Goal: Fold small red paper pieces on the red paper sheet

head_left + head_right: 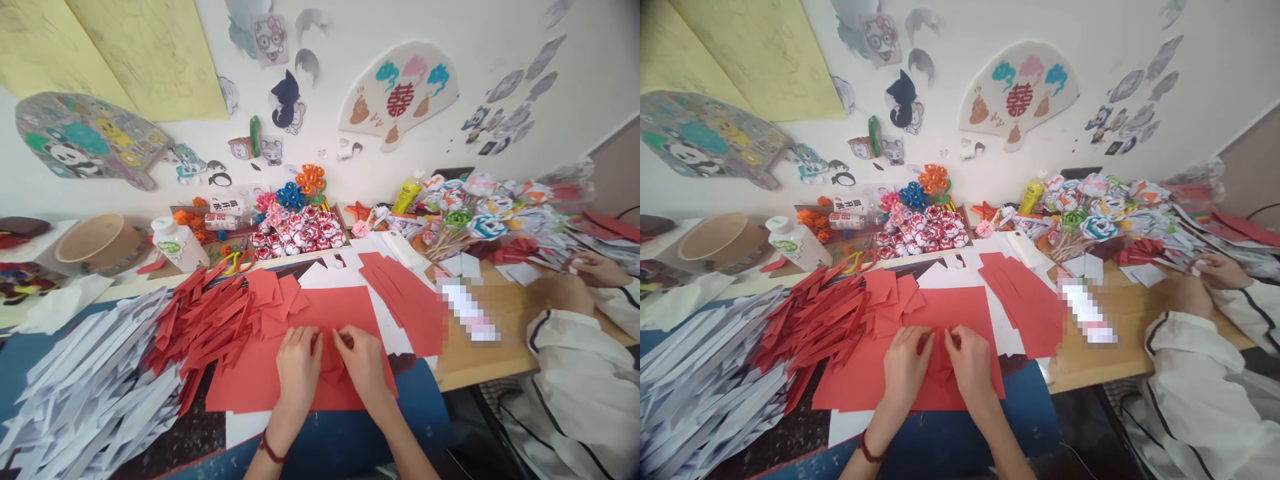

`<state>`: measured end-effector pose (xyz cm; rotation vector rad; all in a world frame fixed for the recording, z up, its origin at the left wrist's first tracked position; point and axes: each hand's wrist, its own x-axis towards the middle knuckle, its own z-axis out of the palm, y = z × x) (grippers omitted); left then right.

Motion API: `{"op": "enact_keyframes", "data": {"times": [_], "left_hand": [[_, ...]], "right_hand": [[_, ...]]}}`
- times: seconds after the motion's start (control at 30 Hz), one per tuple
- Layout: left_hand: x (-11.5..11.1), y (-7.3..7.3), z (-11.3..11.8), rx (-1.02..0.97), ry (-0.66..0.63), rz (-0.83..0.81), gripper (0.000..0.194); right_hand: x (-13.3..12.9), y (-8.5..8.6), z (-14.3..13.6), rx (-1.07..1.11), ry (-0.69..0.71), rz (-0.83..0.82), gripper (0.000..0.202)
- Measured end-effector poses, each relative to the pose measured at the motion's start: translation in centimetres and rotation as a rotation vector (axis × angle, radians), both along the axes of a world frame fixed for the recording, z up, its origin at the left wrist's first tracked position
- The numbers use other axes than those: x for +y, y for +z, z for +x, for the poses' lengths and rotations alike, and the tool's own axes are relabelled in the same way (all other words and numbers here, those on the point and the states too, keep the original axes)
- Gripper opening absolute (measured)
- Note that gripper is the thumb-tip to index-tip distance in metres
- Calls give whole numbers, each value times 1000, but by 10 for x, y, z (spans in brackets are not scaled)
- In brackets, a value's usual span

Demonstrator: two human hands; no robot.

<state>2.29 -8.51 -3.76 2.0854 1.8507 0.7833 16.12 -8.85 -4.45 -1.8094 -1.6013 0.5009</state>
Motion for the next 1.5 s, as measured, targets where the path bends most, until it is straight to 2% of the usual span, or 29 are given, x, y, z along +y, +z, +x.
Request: {"op": "enact_keyframes", "data": {"times": [0.13, 0.27, 0.47, 0.8, 1.1, 1.5], "left_hand": [[-3, -6, 0, 100, -65, 124, 20], [-6, -11, -3, 225, -137, 172, 26], [-10, -8, -8, 398, -224, 162, 34], [-9, -6, -11, 513, -245, 168, 42], [-13, -13, -9, 547, -251, 177, 42], [-9, -5, -11, 617, -287, 165, 48]], "right_hand": [[-1, -6, 1, -144, 73, 126, 15], [-4, -11, 4, -217, 207, 245, 26], [-6, -18, 10, -347, 345, 330, 39], [-4, -12, 14, -221, 363, 196, 36], [-3, -12, 15, -274, 418, 246, 40], [-3, -5, 10, -333, 428, 221, 36]]}}
